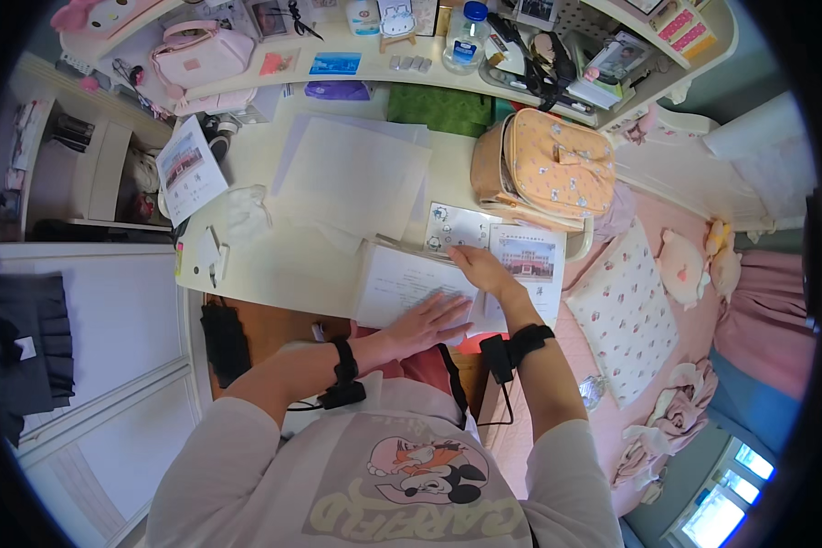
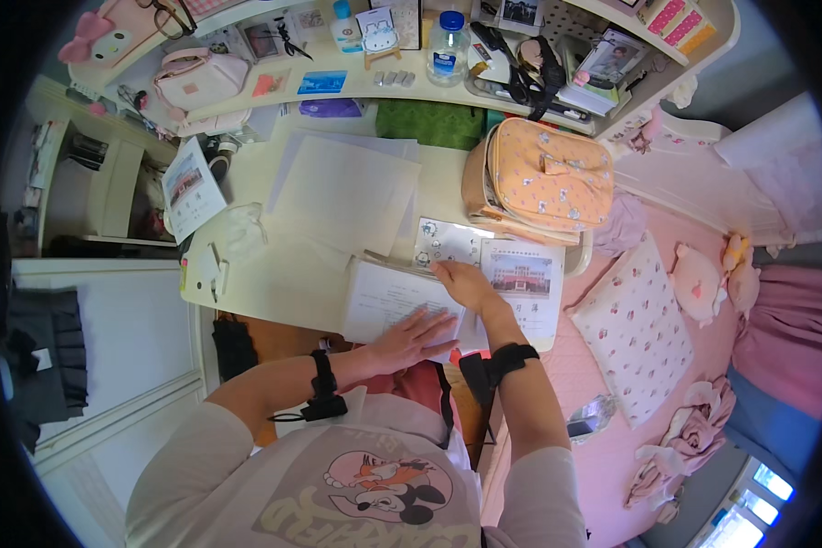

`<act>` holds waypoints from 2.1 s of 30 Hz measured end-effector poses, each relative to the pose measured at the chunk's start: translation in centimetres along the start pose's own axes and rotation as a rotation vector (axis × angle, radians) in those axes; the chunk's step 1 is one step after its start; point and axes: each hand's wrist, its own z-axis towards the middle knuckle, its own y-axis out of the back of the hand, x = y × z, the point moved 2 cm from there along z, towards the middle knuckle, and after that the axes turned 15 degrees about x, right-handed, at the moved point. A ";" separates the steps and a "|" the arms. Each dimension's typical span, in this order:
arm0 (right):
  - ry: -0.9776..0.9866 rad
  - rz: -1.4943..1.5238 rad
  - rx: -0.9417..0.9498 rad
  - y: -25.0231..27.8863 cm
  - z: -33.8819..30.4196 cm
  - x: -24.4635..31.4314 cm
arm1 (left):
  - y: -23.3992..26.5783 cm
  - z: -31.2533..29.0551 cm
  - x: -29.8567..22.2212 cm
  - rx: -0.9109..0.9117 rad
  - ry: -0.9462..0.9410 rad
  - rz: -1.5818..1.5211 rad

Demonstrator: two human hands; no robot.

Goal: The recorder sorts through a large stack of papers, organizes containers and items on a closet shelf, and places items into a bag.

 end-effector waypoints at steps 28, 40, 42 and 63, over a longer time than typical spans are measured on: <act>-0.030 -0.176 0.241 -16.7 -8.7 -1.2 | 0.9 6.9 11.6 0.414 0.235 -0.743; -0.112 -0.088 0.020 -16.6 -7.6 -0.6 | 0.0 6.3 11.6 0.374 0.187 -0.822; -0.138 -0.091 0.073 -16.0 -8.1 -1.3 | 0.8 6.2 11.2 0.224 0.150 -0.643; -0.633 0.068 -0.576 0.7 -14.9 -19.4 | 2.7 -3.5 3.4 0.354 0.587 -0.447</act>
